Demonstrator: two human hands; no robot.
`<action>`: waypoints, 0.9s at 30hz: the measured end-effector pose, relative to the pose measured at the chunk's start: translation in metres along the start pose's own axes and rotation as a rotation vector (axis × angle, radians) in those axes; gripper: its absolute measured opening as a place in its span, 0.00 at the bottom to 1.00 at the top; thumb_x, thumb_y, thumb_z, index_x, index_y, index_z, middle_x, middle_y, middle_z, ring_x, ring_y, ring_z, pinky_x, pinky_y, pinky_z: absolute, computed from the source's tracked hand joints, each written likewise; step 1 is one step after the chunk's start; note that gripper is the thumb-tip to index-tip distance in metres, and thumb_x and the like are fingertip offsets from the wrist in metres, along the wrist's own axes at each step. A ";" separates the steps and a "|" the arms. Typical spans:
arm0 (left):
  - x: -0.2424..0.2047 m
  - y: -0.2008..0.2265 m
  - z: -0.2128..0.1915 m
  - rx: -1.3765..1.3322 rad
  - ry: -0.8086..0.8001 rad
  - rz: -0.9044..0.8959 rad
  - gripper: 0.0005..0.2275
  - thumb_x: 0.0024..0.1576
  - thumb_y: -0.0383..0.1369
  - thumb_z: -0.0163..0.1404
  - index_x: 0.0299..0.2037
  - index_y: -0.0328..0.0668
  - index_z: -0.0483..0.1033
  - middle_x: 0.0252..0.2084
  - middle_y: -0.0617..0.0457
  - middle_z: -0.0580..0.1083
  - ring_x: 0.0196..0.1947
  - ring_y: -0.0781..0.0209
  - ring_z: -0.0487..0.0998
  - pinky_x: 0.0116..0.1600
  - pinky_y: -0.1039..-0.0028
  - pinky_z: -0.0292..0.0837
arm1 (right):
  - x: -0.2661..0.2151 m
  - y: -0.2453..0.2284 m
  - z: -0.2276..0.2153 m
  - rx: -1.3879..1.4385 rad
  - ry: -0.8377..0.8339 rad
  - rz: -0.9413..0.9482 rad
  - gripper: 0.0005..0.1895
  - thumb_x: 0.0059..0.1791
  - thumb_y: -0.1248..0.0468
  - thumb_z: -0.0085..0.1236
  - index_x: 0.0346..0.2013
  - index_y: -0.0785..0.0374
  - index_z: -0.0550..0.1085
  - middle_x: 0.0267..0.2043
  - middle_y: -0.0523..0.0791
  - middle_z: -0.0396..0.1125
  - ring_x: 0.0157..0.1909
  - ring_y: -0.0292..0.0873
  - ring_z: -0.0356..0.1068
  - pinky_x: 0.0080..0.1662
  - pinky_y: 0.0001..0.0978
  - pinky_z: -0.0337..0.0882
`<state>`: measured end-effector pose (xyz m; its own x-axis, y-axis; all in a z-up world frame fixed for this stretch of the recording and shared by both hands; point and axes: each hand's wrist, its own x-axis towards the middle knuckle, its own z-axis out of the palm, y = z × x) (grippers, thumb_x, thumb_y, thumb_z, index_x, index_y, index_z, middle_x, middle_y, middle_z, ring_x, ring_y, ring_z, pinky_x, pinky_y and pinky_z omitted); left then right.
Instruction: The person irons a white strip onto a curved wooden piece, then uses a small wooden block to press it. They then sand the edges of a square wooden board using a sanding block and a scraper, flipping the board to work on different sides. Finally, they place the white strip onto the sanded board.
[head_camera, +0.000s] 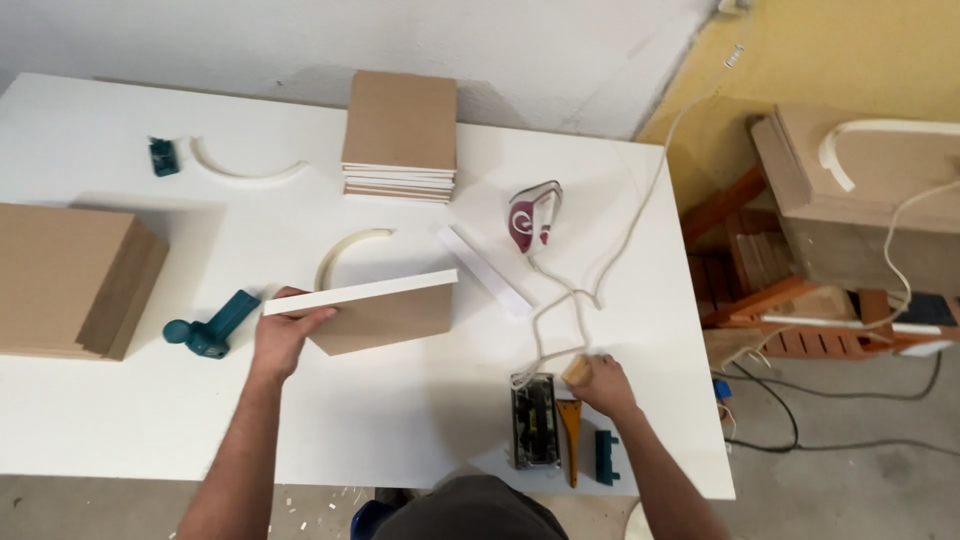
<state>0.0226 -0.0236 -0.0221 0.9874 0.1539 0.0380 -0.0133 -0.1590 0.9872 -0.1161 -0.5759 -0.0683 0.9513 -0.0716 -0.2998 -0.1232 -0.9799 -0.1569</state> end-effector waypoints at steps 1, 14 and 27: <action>-0.004 0.004 0.002 -0.001 0.017 0.005 0.20 0.42 0.32 0.74 0.41 0.35 0.79 0.35 0.46 0.77 0.38 0.58 0.74 0.48 0.63 0.70 | -0.002 -0.007 -0.023 -0.005 0.005 -0.016 0.32 0.44 0.49 0.65 0.57 0.64 0.72 0.52 0.51 0.72 0.62 0.51 0.67 0.66 0.42 0.65; -0.025 0.032 0.016 -0.040 -0.075 -0.108 0.14 0.44 0.33 0.72 0.35 0.37 0.82 0.33 0.45 0.78 0.38 0.55 0.73 0.48 0.63 0.67 | 0.084 -0.204 -0.224 -0.119 0.062 -0.756 0.41 0.40 0.39 0.63 0.62 0.52 0.66 0.47 0.48 0.68 0.53 0.54 0.72 0.55 0.48 0.73; -0.027 0.028 0.023 -0.064 -0.081 -0.143 0.16 0.44 0.33 0.73 0.35 0.37 0.81 0.33 0.42 0.79 0.39 0.52 0.76 0.50 0.61 0.69 | 0.089 -0.291 -0.237 -0.443 -0.261 -0.733 0.41 0.42 0.37 0.58 0.65 0.52 0.66 0.47 0.48 0.69 0.52 0.54 0.72 0.52 0.48 0.73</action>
<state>-0.0009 -0.0546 0.0008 0.9894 0.0912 -0.1132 0.1205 -0.0783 0.9896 0.0709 -0.3413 0.1736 0.6470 0.5926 -0.4797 0.6622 -0.7486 -0.0317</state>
